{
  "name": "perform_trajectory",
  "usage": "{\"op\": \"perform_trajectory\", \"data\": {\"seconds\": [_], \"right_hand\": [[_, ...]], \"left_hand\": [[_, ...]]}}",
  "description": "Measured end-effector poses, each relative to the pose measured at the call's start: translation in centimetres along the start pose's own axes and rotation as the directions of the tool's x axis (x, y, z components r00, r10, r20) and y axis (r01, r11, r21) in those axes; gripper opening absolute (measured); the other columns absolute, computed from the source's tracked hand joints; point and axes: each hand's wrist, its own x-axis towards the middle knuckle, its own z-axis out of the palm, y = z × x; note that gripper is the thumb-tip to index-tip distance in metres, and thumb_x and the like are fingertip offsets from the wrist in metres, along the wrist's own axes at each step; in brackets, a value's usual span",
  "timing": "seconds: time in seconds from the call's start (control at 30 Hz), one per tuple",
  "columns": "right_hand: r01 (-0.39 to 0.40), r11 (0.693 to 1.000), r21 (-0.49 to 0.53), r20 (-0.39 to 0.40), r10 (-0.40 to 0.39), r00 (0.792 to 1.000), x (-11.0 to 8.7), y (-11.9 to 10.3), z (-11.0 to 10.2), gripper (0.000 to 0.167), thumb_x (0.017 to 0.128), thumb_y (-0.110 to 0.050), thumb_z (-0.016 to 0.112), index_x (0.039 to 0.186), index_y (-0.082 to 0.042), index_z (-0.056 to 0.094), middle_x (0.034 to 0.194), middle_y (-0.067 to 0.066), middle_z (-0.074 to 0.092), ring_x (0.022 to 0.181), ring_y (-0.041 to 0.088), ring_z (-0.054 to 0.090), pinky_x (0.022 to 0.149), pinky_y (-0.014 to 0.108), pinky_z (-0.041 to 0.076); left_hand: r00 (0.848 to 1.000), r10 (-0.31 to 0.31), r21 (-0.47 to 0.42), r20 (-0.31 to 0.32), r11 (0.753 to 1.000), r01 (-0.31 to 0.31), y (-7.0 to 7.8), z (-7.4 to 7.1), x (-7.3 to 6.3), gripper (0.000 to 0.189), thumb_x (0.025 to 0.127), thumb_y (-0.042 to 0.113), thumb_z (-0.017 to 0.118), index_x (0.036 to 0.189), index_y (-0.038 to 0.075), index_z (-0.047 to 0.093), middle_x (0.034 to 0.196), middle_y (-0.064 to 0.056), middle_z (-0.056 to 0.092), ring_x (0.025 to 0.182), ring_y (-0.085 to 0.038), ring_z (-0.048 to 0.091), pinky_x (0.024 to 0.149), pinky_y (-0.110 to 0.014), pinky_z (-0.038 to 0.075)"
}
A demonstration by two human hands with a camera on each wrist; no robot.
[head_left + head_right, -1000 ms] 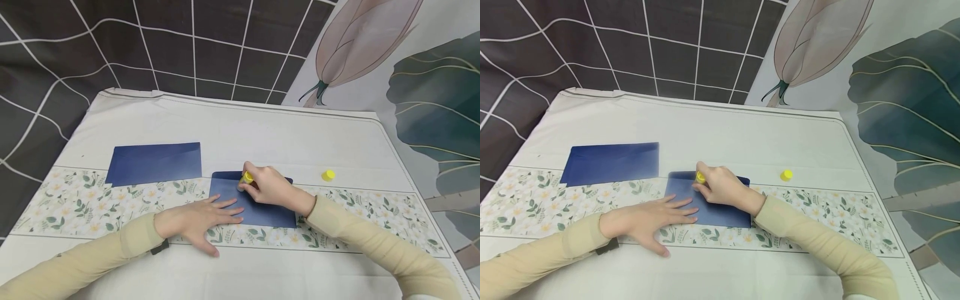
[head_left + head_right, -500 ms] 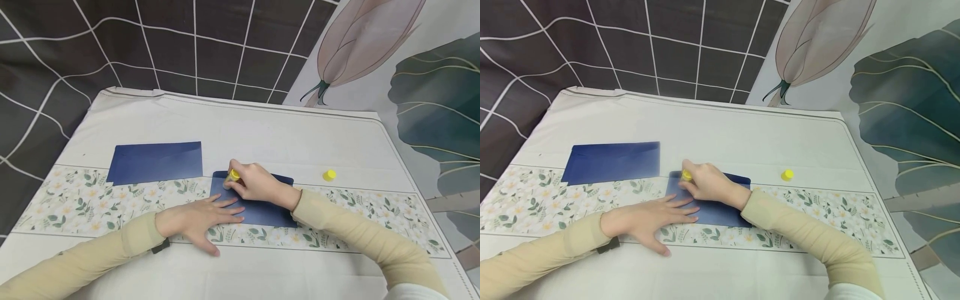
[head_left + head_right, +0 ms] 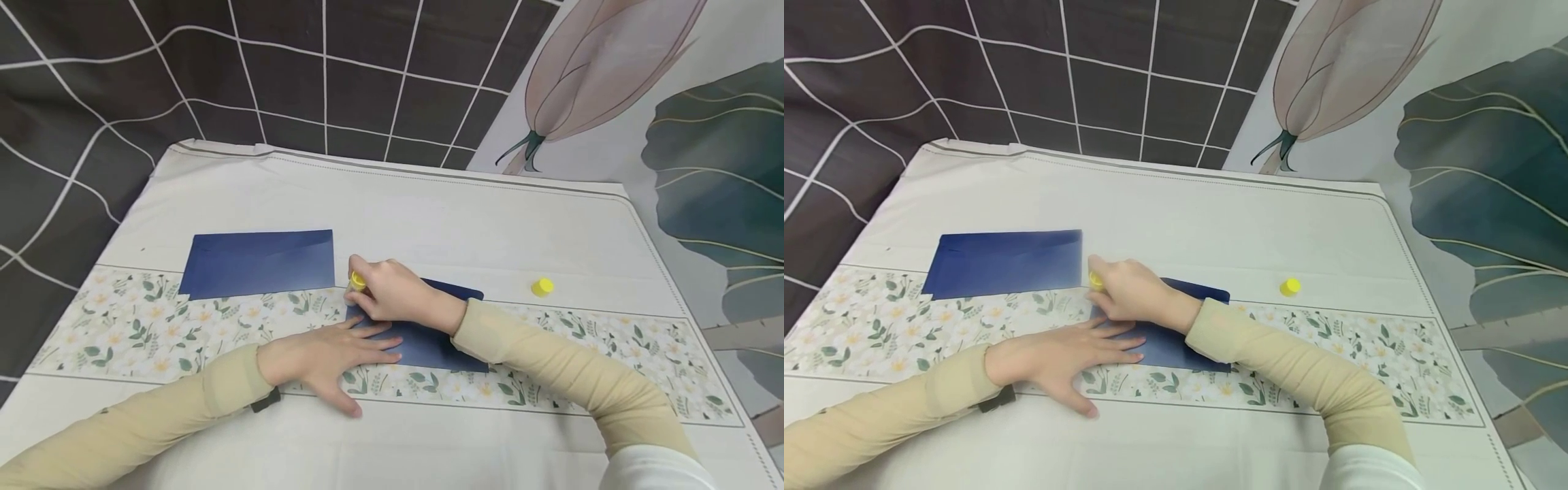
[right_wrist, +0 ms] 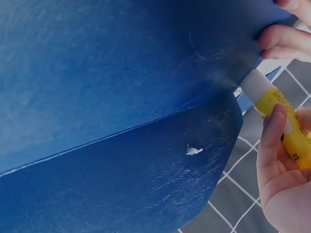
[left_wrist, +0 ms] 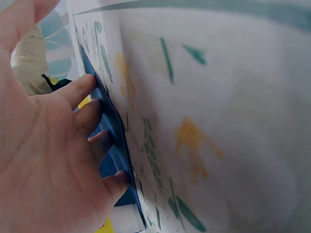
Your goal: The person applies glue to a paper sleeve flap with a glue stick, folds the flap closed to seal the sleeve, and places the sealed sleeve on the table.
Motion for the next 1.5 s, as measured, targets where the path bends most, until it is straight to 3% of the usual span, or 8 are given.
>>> {"op": "perform_trajectory", "data": {"seconds": [0.37, 1.0, 1.3, 1.4, 1.5], "right_hand": [[-0.099, 0.995, -0.005, 0.043, 0.099, 0.994, -0.8, -0.1, -1.1, 0.023, 0.092, -0.022, 0.064, 0.098, -0.006, 0.048, 0.069, 0.001, 0.065, 0.053, 0.010, 0.061, 0.050, 0.018, 0.047], [-0.226, 0.971, 0.078, 0.047, 0.223, 0.974, -4.5, 0.9, -2.2, 0.023, 0.092, -0.023, 0.064, 0.102, -0.006, 0.052, 0.068, -0.002, 0.061, 0.048, -0.001, 0.049, 0.046, 0.012, 0.041], [-0.334, 0.907, 0.258, 0.057, 0.331, 0.942, -6.7, 1.5, -3.0, 0.020, 0.089, -0.018, 0.067, 0.102, -0.009, 0.056, 0.070, -0.001, 0.065, 0.047, 0.000, 0.052, 0.045, 0.018, 0.046], [-0.379, 0.868, 0.322, 0.049, 0.385, 0.922, -7.5, 1.8, -3.4, 0.019, 0.087, -0.016, 0.069, 0.101, -0.010, 0.057, 0.071, 0.001, 0.067, 0.048, 0.005, 0.054, 0.046, 0.021, 0.047], [-0.429, 0.809, 0.401, 0.059, 0.445, 0.894, -8.3, 2.2, -4.0, 0.019, 0.086, -0.014, 0.069, 0.101, -0.010, 0.058, 0.074, 0.003, 0.067, 0.049, 0.011, 0.055, 0.045, 0.023, 0.047]], "left_hand": [[1.000, 0.015, 0.010, -0.009, 1.000, -0.015, 0.0, 0.1, 0.2, 0.086, 0.078, 0.056, 0.066, 0.149, 0.018, 0.037, 0.160, -0.001, 0.025, 0.150, -0.025, 0.015, 0.118, -0.059, 0.012], [1.000, -0.006, -0.001, -0.003, 1.000, 0.006, 0.2, -0.1, 0.1, 0.085, 0.078, 0.055, 0.066, 0.149, 0.018, 0.037, 0.160, 0.001, 0.024, 0.149, -0.027, 0.017, 0.118, -0.058, 0.013], [1.000, -0.011, -0.015, 0.007, 1.000, 0.011, 0.3, 0.0, 0.1, 0.085, 0.079, 0.054, 0.067, 0.149, 0.018, 0.035, 0.160, 0.001, 0.023, 0.150, -0.026, 0.014, 0.118, -0.058, 0.013], [1.000, -0.022, -0.009, 0.010, 1.000, 0.022, 0.4, -0.1, 0.1, 0.084, 0.079, 0.053, 0.067, 0.149, 0.019, 0.035, 0.160, 0.002, 0.023, 0.150, -0.025, 0.013, 0.119, -0.057, 0.012], [1.000, -0.027, 0.011, 0.003, 1.000, 0.027, 0.5, -0.2, 0.1, 0.083, 0.079, 0.052, 0.067, 0.149, 0.019, 0.037, 0.160, 0.002, 0.024, 0.150, -0.025, 0.014, 0.119, -0.056, 0.014]]}}
